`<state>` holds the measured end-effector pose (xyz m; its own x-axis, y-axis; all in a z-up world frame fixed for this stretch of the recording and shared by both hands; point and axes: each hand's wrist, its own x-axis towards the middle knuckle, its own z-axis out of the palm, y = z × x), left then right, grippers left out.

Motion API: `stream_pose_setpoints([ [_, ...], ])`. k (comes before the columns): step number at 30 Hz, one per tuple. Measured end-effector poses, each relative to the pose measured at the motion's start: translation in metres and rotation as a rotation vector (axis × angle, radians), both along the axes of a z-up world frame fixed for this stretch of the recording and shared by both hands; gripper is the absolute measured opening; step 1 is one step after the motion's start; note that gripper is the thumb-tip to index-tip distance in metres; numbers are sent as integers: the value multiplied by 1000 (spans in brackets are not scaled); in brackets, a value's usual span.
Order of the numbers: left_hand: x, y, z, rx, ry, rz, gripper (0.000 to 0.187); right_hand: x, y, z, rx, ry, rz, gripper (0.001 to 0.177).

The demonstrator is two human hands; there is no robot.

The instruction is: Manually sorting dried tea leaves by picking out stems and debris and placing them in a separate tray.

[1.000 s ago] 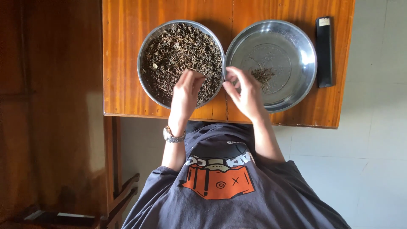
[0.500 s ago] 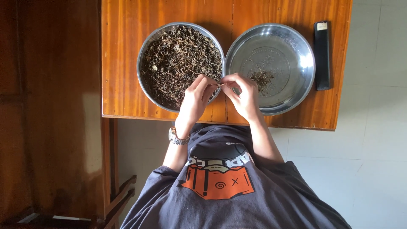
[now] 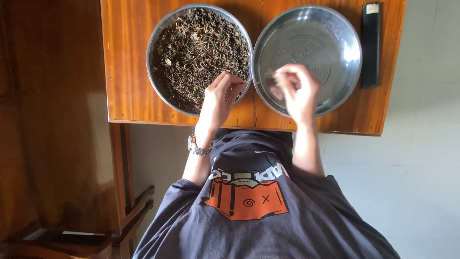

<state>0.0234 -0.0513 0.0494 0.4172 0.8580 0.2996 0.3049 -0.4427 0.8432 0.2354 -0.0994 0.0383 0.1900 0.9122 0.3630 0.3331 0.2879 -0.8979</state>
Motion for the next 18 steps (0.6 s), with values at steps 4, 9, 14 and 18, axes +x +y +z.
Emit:
stream_pose_setpoints([
  [4,0,-2,1,-15,7,-8,4,36,0,1,66,-145,-104,3],
  [9,4,-2,-6,-9,28,9,4,63,-5,-5,130,-352,-290,19],
  [14,7,-3,-9,-24,23,6,4,24,-3,-8,71,-240,-160,16],
  [18,7,-3,-15,-15,48,-20,4,-10,2,-10,66,-135,76,19],
])
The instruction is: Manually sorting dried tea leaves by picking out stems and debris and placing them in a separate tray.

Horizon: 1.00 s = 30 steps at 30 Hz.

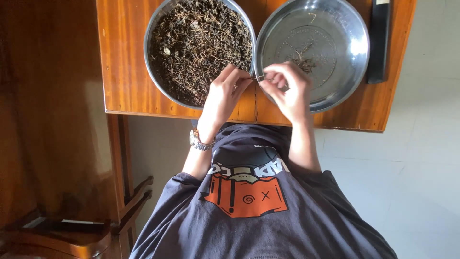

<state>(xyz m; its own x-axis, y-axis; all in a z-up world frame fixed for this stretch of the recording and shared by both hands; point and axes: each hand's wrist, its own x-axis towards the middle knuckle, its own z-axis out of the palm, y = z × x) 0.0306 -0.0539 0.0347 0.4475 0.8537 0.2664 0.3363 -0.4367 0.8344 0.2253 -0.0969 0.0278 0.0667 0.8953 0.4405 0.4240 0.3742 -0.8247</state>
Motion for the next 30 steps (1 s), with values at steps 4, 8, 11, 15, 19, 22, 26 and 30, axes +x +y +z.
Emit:
stream_pose_setpoints([
  [4,-2,0,9,-4,33,-17,4,-14,4,12,-2,3,65,15],
  [8,1,-2,11,-12,67,-30,4,-14,3,14,-6,-32,50,7],
  [11,3,-3,17,-21,93,-38,5,-9,2,13,9,-21,28,4],
  [15,5,-3,16,-18,84,-45,4,5,-1,8,37,16,-8,3],
  [19,6,-3,9,-2,112,-53,4,20,-4,-9,64,99,-43,8],
  [22,8,-4,4,-11,139,-37,3,38,-8,-12,118,70,-90,5],
  [26,6,-4,10,-28,124,-37,5,62,-15,2,8,-75,-185,9],
  [30,7,-3,0,-29,134,-23,3,82,-20,-5,-84,-274,-268,14],
])
